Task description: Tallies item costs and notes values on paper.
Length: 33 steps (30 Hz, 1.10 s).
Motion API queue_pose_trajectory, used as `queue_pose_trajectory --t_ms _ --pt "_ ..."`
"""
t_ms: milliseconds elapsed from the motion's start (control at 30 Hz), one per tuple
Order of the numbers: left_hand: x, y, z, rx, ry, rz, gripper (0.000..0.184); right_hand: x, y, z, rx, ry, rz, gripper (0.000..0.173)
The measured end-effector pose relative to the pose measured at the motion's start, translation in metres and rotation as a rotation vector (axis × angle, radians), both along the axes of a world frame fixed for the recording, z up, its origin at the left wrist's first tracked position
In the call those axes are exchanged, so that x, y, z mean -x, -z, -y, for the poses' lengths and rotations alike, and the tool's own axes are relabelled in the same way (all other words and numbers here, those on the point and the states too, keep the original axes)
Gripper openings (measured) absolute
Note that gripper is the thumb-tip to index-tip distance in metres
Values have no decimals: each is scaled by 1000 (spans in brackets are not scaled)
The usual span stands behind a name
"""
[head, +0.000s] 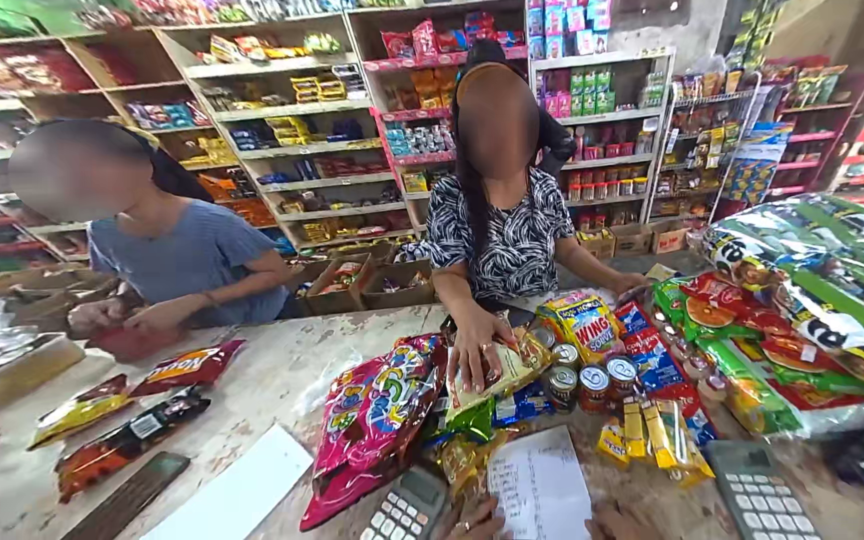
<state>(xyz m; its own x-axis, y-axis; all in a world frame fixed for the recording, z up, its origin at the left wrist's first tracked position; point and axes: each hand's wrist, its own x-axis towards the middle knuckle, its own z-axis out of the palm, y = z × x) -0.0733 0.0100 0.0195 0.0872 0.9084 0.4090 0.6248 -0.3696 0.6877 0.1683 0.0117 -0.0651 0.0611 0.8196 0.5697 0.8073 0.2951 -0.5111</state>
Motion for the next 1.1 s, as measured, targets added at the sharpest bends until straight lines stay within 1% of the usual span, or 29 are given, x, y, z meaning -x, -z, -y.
queue_pose_trajectory --t_ms 33,67,100,200,333,433,700,967,1100 --pt "3 9 -1 4 -13 -6 27 -7 5 0 152 -79 -3 26" --pt "6 15 -3 8 -17 -11 25 -13 8 -1 237 -132 -10 26" --pt "8 19 -4 5 -17 -16 23 -16 12 -3 248 -158 -24 25" --pt "10 19 -5 -8 -14 -24 23 -19 14 -4 191 -187 -53 23" --pt "0 1 0 -6 -12 -11 26 -18 -1 -1 209 -174 -31 25" --pt "0 3 2 -22 -15 -3 29 -17 -6 -1 226 -165 1 26" --pt "12 32 -3 -49 -41 -59 22 -17 34 -10 142 -146 33 20" --pt "5 14 -1 -43 -32 -66 23 -17 27 -9 179 -167 15 22" --pt "6 19 -2 -48 -31 -70 24 -17 35 -10 151 -159 22 21"
